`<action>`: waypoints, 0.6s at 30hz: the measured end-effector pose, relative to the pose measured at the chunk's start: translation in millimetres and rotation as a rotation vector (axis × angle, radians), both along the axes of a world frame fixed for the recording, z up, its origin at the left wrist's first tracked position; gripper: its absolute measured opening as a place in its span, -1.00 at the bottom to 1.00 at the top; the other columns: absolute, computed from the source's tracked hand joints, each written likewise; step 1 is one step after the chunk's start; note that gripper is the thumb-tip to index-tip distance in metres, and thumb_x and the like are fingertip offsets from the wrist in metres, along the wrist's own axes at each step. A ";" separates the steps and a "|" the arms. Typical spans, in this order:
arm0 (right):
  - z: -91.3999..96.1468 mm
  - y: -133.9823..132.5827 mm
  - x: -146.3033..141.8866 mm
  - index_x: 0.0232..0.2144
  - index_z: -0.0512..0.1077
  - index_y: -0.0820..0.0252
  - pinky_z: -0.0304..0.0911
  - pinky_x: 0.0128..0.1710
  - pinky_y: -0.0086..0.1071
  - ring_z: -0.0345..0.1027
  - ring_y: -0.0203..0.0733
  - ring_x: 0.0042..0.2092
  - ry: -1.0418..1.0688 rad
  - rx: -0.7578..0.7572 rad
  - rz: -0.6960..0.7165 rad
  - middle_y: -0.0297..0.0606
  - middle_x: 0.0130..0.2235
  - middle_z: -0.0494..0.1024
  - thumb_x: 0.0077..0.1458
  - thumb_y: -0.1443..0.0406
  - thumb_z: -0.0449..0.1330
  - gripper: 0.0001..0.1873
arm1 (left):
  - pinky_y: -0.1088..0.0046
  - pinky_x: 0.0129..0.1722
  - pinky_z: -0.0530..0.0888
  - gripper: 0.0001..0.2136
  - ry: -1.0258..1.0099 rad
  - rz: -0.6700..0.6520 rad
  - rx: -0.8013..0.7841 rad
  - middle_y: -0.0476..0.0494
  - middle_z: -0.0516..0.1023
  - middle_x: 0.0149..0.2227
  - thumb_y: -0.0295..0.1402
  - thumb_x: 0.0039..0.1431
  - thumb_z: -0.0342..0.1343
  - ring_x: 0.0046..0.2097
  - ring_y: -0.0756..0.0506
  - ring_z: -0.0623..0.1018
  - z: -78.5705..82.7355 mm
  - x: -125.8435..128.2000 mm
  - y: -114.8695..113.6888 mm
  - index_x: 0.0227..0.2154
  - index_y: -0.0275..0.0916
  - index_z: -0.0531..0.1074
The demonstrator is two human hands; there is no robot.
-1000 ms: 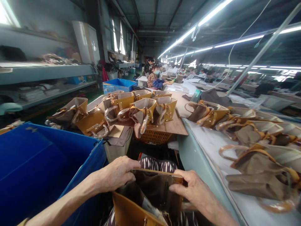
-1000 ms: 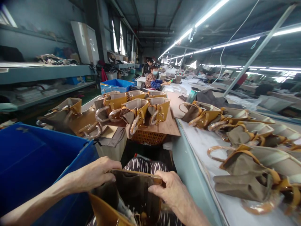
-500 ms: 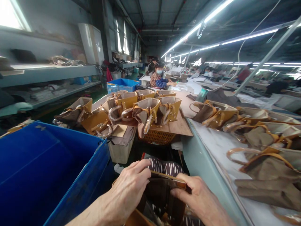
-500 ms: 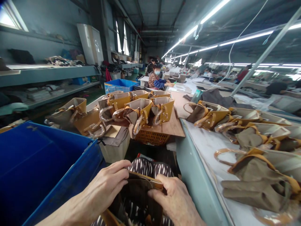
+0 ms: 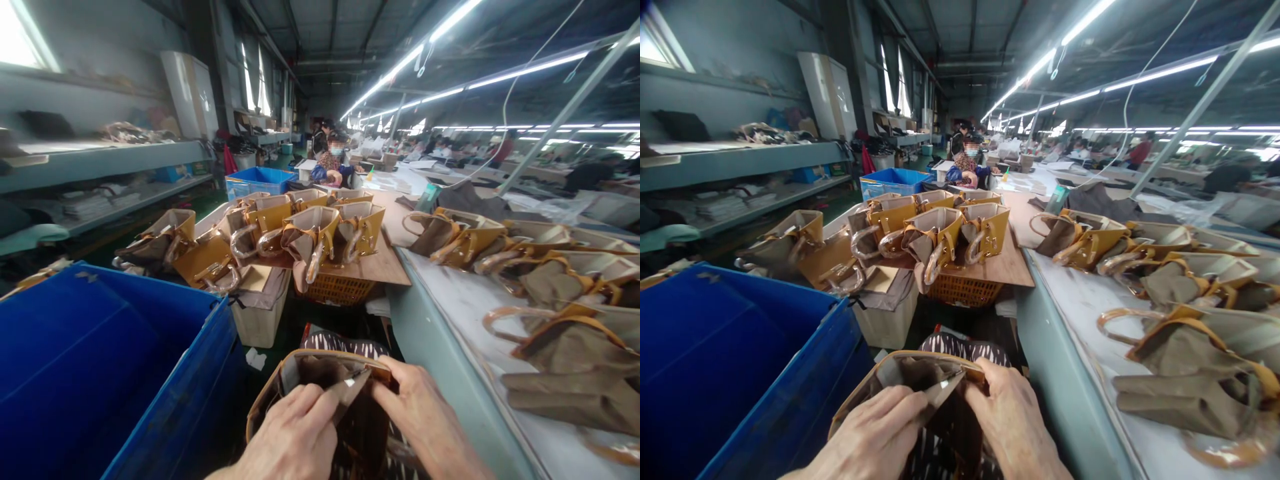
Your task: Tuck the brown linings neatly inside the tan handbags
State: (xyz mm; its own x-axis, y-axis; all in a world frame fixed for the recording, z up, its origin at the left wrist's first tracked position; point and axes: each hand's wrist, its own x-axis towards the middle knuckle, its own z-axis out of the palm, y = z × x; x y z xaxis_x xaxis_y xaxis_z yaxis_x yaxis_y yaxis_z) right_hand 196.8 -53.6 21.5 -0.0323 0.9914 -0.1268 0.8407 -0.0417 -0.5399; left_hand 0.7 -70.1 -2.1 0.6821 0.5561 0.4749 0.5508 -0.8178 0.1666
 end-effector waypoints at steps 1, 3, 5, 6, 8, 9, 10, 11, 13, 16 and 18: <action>0.1 1.0 -0.6 -0.52 0.37 0.13 0.09 -0.39 -0.45 0.31 -0.20 -0.38 0.003 -0.002 0.003 -0.37 -0.49 0.47 0.06 0.23 0.00 -0.79 | 0.51 -0.34 0.47 -0.78 0.017 -0.001 -0.033 -0.13 0.47 -0.29 -0.61 0.06 -0.17 -0.38 -0.02 0.41 -0.7 -0.9 1.5 -0.53 -0.26 0.32; 0.7 2.7 -1.3 -0.51 0.37 0.13 0.09 -0.38 -0.45 0.32 -0.20 -0.37 0.002 -0.008 0.014 -0.36 -0.47 0.48 0.05 0.26 -0.01 -0.80 | 0.52 -0.30 0.49 -0.80 0.040 0.012 -0.081 -0.15 0.48 -0.20 -0.57 0.05 -0.15 -0.36 -0.02 0.43 -4.3 -2.2 6.2 -0.44 -0.27 0.38; 1.5 3.3 -1.9 -0.51 0.37 0.13 0.10 -0.36 -0.45 0.32 -0.20 -0.36 -0.006 -0.012 0.026 -0.35 -0.46 0.48 0.03 0.29 -0.01 -0.82 | 0.47 -0.14 0.47 -0.79 0.025 0.024 -0.075 -0.19 0.44 -0.08 -0.51 0.07 -0.11 -0.17 -0.07 0.45 -10.7 -2.8 11.8 -0.30 -0.29 0.41; 1.8 3.3 -2.2 -0.51 0.37 0.14 0.10 -0.36 -0.45 0.32 -0.20 -0.35 -0.016 -0.012 0.028 -0.35 -0.45 0.48 0.02 0.30 -0.01 -0.82 | 0.43 -0.06 0.44 -0.79 0.013 0.015 -0.052 -0.21 0.41 -0.02 -0.47 0.08 -0.10 -0.06 -0.11 0.41 -14.3 -3.0 14.3 -0.27 -0.28 0.41; 1.8 3.0 -2.8 -0.52 0.36 0.14 0.10 -0.36 -0.45 0.31 -0.20 -0.36 -0.036 -0.009 0.026 -0.34 -0.47 0.47 0.02 0.29 -0.01 -0.82 | 0.35 0.06 0.37 -0.83 0.011 -0.032 -0.010 -0.20 0.34 0.07 -0.43 0.08 -0.06 0.10 -0.17 0.29 -20.0 -3.6 17.9 -0.35 -0.26 0.44; 1.6 2.8 -3.0 -0.53 0.35 0.14 0.10 -0.37 -0.45 0.30 -0.20 -0.37 -0.040 -0.010 0.023 -0.35 -0.48 0.46 0.03 0.28 -0.02 -0.81 | 0.33 0.08 0.34 -0.85 0.019 -0.056 -0.001 -0.20 0.32 0.09 -0.42 0.07 -0.04 0.14 -0.19 0.24 -21.1 -4.1 18.7 -0.41 -0.26 0.44; 1.4 2.5 -3.1 -0.53 0.34 0.14 0.10 -0.38 -0.46 0.29 -0.20 -0.37 -0.042 -0.011 0.021 -0.35 -0.49 0.45 0.03 0.27 -0.02 -0.81 | 0.32 0.10 0.33 -0.87 0.027 -0.072 0.001 -0.21 0.31 0.09 -0.41 0.06 -0.01 0.15 -0.20 0.22 -20.7 -4.7 18.8 -0.46 -0.26 0.44; 1.2 2.3 -3.2 -0.54 0.34 0.14 0.09 -0.39 -0.46 0.29 -0.21 -0.38 -0.045 -0.011 0.017 -0.35 -0.50 0.44 0.03 0.26 -0.02 -0.80 | 0.31 0.10 0.32 -0.89 0.033 -0.077 -0.006 -0.22 0.32 0.08 -0.42 0.03 0.01 0.15 -0.20 0.22 -18.8 -5.3 18.4 -0.49 -0.26 0.43; 1.2 2.1 -3.1 -0.55 0.31 0.14 0.08 -0.41 -0.47 0.27 -0.21 -0.39 -0.052 -0.018 0.009 -0.37 -0.51 0.43 0.02 0.26 -0.01 -0.81 | 0.32 0.10 0.32 -0.92 0.061 -0.053 -0.051 -0.23 0.36 0.03 -0.46 0.00 0.02 0.14 -0.19 0.24 -12.4 -6.4 16.5 -0.48 -0.26 0.42; 2.1 2.2 -2.4 -0.55 0.31 0.13 0.07 -0.43 -0.47 0.26 -0.22 -0.40 -0.039 -0.034 0.009 -0.39 -0.52 0.42 0.02 0.25 0.00 -0.82 | 0.34 0.04 0.38 -0.91 0.068 -0.043 -0.106 -0.22 0.38 -0.02 -0.50 -0.05 0.02 0.05 -0.18 0.33 -5.7 -6.8 14.8 -0.46 -0.26 0.40; 2.9 2.6 -1.7 -0.55 0.31 0.13 0.06 -0.43 -0.47 0.27 -0.22 -0.39 -0.019 -0.038 0.015 -0.39 -0.51 0.42 0.02 0.25 -0.01 -0.82 | 0.38 -0.09 0.46 -0.93 0.040 -0.056 -0.107 -0.20 0.39 -0.07 -0.49 -0.06 0.01 -0.09 -0.14 0.40 -6.7 -6.3 16.1 -0.49 -0.27 0.39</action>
